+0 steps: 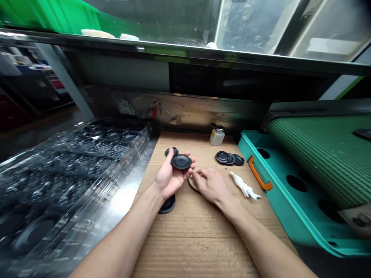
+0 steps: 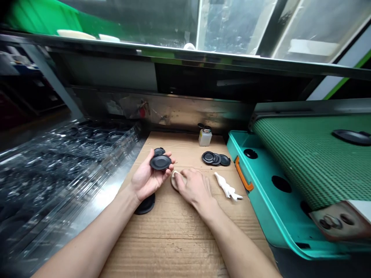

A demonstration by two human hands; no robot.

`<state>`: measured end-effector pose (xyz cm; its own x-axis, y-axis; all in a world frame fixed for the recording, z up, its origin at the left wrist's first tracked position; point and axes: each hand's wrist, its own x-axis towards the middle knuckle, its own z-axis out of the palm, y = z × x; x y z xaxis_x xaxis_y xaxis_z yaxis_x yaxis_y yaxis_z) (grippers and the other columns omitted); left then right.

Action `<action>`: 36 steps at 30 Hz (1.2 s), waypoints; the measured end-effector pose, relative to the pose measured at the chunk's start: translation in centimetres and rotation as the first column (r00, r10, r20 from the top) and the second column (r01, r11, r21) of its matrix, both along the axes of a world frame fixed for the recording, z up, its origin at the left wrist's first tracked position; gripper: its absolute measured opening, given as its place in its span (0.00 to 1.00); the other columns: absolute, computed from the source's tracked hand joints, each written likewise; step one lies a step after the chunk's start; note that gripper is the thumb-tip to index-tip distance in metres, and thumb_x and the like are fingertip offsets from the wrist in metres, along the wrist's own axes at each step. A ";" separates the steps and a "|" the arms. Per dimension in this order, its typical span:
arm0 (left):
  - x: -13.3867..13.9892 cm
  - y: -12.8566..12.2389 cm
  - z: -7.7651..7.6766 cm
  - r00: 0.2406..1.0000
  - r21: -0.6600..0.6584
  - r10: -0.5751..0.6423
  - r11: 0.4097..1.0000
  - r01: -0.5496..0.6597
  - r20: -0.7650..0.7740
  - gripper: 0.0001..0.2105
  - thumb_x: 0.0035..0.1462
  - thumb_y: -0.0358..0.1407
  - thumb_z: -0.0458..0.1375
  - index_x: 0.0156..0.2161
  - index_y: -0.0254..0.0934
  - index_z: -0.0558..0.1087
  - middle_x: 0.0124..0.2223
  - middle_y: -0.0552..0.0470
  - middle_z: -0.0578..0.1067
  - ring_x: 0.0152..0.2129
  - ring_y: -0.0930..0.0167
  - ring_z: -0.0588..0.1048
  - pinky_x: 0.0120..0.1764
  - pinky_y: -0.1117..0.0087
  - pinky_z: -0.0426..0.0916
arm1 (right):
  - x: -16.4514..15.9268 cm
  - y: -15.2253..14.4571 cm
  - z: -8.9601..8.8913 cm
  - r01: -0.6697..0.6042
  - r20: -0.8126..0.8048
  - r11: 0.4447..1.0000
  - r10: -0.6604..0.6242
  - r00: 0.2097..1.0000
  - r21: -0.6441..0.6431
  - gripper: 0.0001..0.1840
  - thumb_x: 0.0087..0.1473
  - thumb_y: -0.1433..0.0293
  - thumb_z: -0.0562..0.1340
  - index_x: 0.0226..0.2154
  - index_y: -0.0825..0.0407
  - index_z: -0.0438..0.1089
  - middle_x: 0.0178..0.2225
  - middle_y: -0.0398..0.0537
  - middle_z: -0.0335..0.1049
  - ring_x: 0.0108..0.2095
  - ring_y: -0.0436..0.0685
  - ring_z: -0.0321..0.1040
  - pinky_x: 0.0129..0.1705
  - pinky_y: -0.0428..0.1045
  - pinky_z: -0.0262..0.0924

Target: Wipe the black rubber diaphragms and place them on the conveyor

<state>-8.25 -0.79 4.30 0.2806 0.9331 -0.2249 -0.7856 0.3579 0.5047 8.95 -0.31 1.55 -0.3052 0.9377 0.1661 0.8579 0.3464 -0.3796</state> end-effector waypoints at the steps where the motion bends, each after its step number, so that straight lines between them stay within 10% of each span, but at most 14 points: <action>1: 0.0 0.1 0.0 1.000 0.009 0.012 1.000 -0.012 -0.019 0.22 0.63 0.51 0.47 0.48 0.34 0.70 0.40 0.40 0.75 0.30 0.68 0.76 0.29 0.72 0.73 | 0.5 0.1 0.6 -0.005 0.026 0.999 0.004 1.000 0.036 0.20 0.62 0.56 0.51 0.35 0.48 0.75 0.36 0.49 0.72 0.39 0.56 0.67 0.38 0.47 0.54; 8: 0.4 0.3 -0.7 0.985 0.042 0.066 0.997 -0.060 -0.161 0.17 0.60 0.51 0.52 0.47 0.42 0.65 0.44 0.39 0.75 0.30 0.65 0.77 0.22 0.75 0.64 | 8.3 2.2 3.3 0.414 0.322 0.909 -0.406 0.855 0.046 0.09 0.52 0.67 0.59 0.33 0.51 0.73 0.34 0.52 0.73 0.34 0.60 0.68 0.30 0.49 0.52; 13: 0.6 0.0 -0.7 0.970 0.042 -0.024 0.998 0.035 -0.241 0.20 0.62 0.51 0.49 0.50 0.37 0.66 0.42 0.36 0.76 0.24 0.69 0.76 0.22 0.74 0.64 | 7.4 2.6 2.6 0.103 0.013 0.991 -0.102 0.995 -0.084 0.09 0.56 0.70 0.56 0.28 0.52 0.70 0.27 0.46 0.71 0.29 0.54 0.67 0.29 0.47 0.51; 18: 1.4 -0.5 -1.0 0.887 0.013 -0.153 0.984 0.176 -0.435 0.27 0.61 0.55 0.44 0.46 0.32 0.69 0.34 0.37 0.78 0.16 0.71 0.71 0.15 0.76 0.56 | 3.2 0.5 3.4 -0.228 -0.482 0.970 0.239 0.843 0.082 0.09 0.62 0.65 0.54 0.35 0.51 0.67 0.33 0.44 0.70 0.32 0.51 0.66 0.34 0.45 0.57; 24: 2.8 -1.1 -1.8 0.732 -0.001 -0.157 0.978 0.209 -0.662 0.31 0.60 0.58 0.43 0.34 0.28 0.73 0.26 0.41 0.76 0.13 0.73 0.69 0.13 0.77 0.56 | 1.3 -0.3 2.2 -0.302 -0.412 0.930 0.365 0.835 0.211 0.06 0.61 0.70 0.55 0.34 0.51 0.67 0.32 0.44 0.66 0.32 0.50 0.64 0.35 0.46 0.58; 36: 3.5 -1.0 -2.4 0.657 0.023 -0.127 0.976 0.215 -0.743 0.32 0.61 0.56 0.40 0.31 0.28 0.73 0.23 0.42 0.75 0.12 0.72 0.69 0.13 0.76 0.60 | 1.8 0.3 1.0 -0.286 -0.291 0.940 0.330 0.898 0.184 0.06 0.57 0.75 0.57 0.30 0.52 0.68 0.26 0.41 0.66 0.27 0.48 0.62 0.32 0.44 0.54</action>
